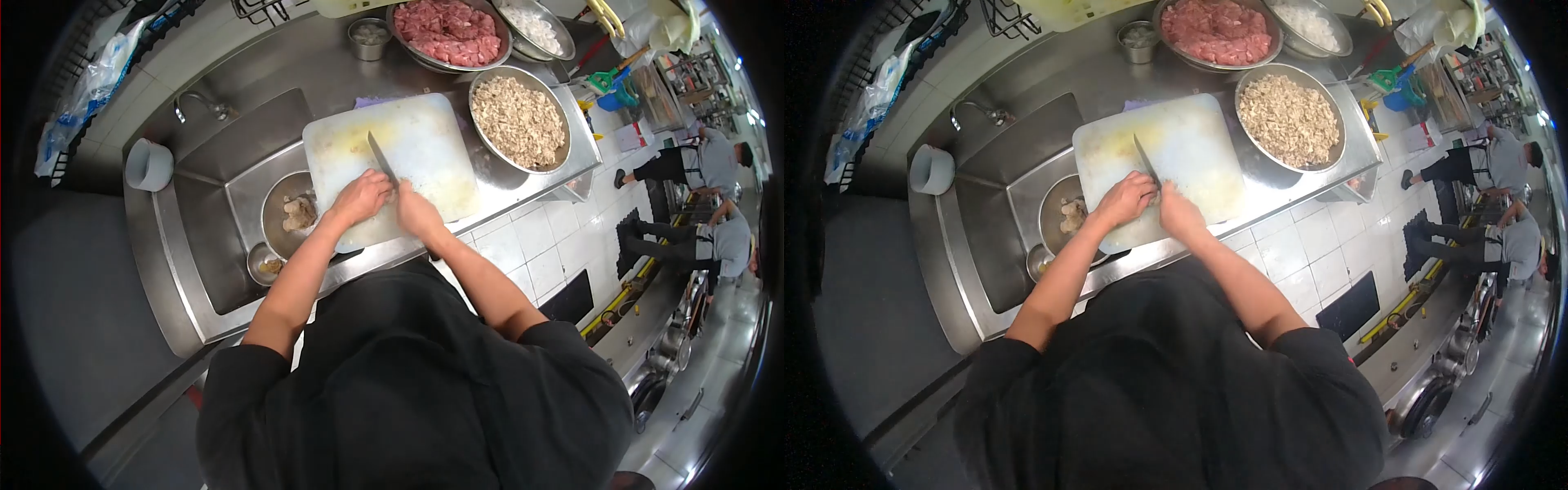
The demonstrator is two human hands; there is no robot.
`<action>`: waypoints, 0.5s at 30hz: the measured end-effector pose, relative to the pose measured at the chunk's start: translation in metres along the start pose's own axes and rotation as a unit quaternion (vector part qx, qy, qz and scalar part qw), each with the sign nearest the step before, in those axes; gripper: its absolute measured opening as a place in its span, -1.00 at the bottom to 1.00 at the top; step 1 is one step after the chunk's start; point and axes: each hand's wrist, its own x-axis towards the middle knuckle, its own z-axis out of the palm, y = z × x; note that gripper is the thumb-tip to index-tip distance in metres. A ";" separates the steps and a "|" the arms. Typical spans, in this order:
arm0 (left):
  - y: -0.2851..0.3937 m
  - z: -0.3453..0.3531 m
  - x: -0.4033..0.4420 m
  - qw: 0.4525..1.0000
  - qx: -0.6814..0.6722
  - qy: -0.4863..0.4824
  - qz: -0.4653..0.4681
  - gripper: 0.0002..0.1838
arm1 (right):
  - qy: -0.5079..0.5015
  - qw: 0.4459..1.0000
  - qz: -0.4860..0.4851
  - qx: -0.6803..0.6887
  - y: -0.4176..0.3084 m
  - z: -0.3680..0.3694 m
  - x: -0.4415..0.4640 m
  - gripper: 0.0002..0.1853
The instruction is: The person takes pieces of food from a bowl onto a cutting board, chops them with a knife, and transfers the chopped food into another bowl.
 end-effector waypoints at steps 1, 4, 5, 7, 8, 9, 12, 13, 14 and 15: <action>-0.002 -0.002 0.000 1.000 0.000 0.001 -0.003 -0.80 | -0.002 1.000 -0.002 0.000 -0.005 -0.012 0.013 -0.56; -0.005 -0.008 0.000 0.999 -0.016 0.001 0.028 -0.79 | -0.079 0.997 0.011 0.011 -0.020 -0.046 0.019 -0.52; -0.008 -0.004 -0.004 0.999 -0.017 0.015 0.044 -0.80 | -0.075 0.997 0.016 0.008 -0.022 -0.041 0.000 -0.55; -0.010 -0.003 -0.006 0.997 -0.018 0.032 0.062 -0.81 | -0.043 0.998 0.043 0.020 -0.017 -0.010 -0.017 -0.69; -0.011 -0.003 -0.006 0.998 -0.024 0.027 0.055 -0.81 | -0.041 0.998 0.042 0.018 -0.010 0.006 -0.004 -0.69; -0.011 -0.001 -0.010 0.998 -0.033 0.017 0.046 -0.81 | 0.006 0.999 0.023 0.041 -0.003 0.021 0.010 -0.71; -0.006 -0.014 -0.009 0.999 -0.037 -0.023 0.019 -0.80 | -0.007 0.993 0.018 0.116 -0.009 0.002 0.019 -0.69; -0.011 -0.009 -0.010 0.999 -0.039 0.002 0.029 -0.81 | -0.017 0.995 0.018 0.100 -0.010 -0.005 0.012 -0.71; -0.017 -0.007 -0.008 0.999 -0.032 0.007 0.035 -0.81 | -0.027 0.996 0.014 0.081 -0.015 -0.013 0.008 -0.72; -0.017 -0.005 -0.010 0.998 -0.035 0.022 0.040 -0.83 | -0.005 0.995 0.025 0.097 -0.029 -0.017 -0.014 -0.75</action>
